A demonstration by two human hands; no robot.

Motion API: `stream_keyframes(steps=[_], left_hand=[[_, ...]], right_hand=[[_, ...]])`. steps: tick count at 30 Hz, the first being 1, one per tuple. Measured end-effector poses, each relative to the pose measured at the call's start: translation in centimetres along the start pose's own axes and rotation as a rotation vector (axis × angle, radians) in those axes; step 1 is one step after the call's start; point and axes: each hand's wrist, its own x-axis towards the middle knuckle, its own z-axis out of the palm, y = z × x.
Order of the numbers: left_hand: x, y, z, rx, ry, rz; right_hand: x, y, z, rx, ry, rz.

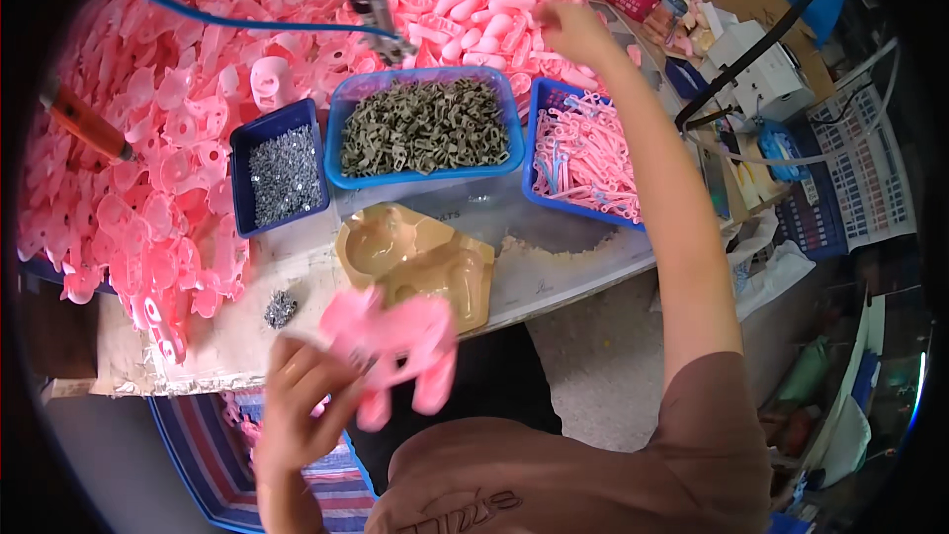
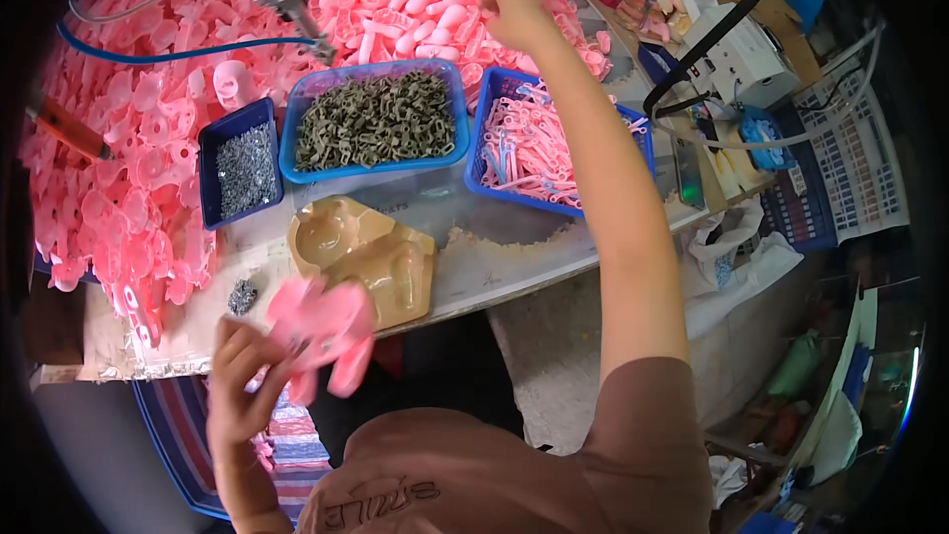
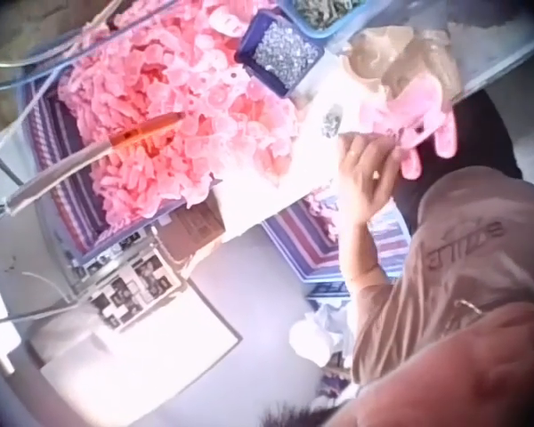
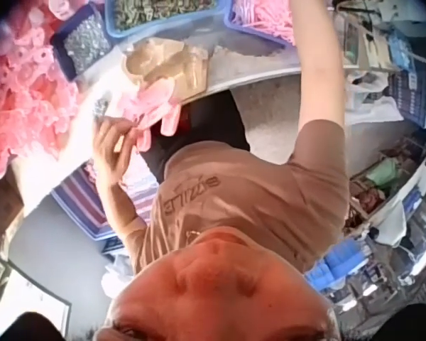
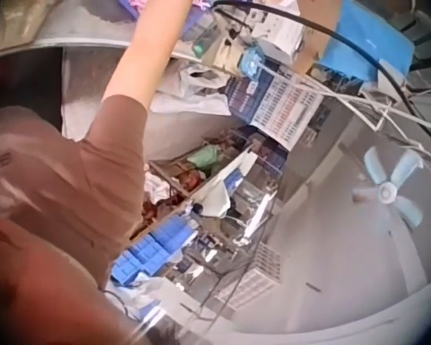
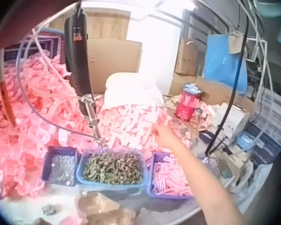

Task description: Assembling pink plastic toy pigs by attaching components and using a pneumatic press at a factory workbench.

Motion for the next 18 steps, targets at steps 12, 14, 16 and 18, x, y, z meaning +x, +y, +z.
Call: stream_keyframes(steps=[12,14,16,18], left_hand=[[-9.8,3.7,-7.2,0.442,-0.074,-0.631],[-5.7,2.5,-3.0,0.295,0.017,-0.435],[-1.5,1.3,2.2,0.17,-0.05,-0.156],[2.6,1.8,5.6,0.102,-0.097,0.042]], right_hand=[[-5.0,-6.7,-1.0,0.621,-0.561,0.046],[-7.4,-11.1,-0.6,0.723,-0.85,-0.121],[-10.2,-14.7,-0.4,0.823,-1.102,-0.123],[-11.9,-16.5,0.1,0.891,-1.176,-0.151]])
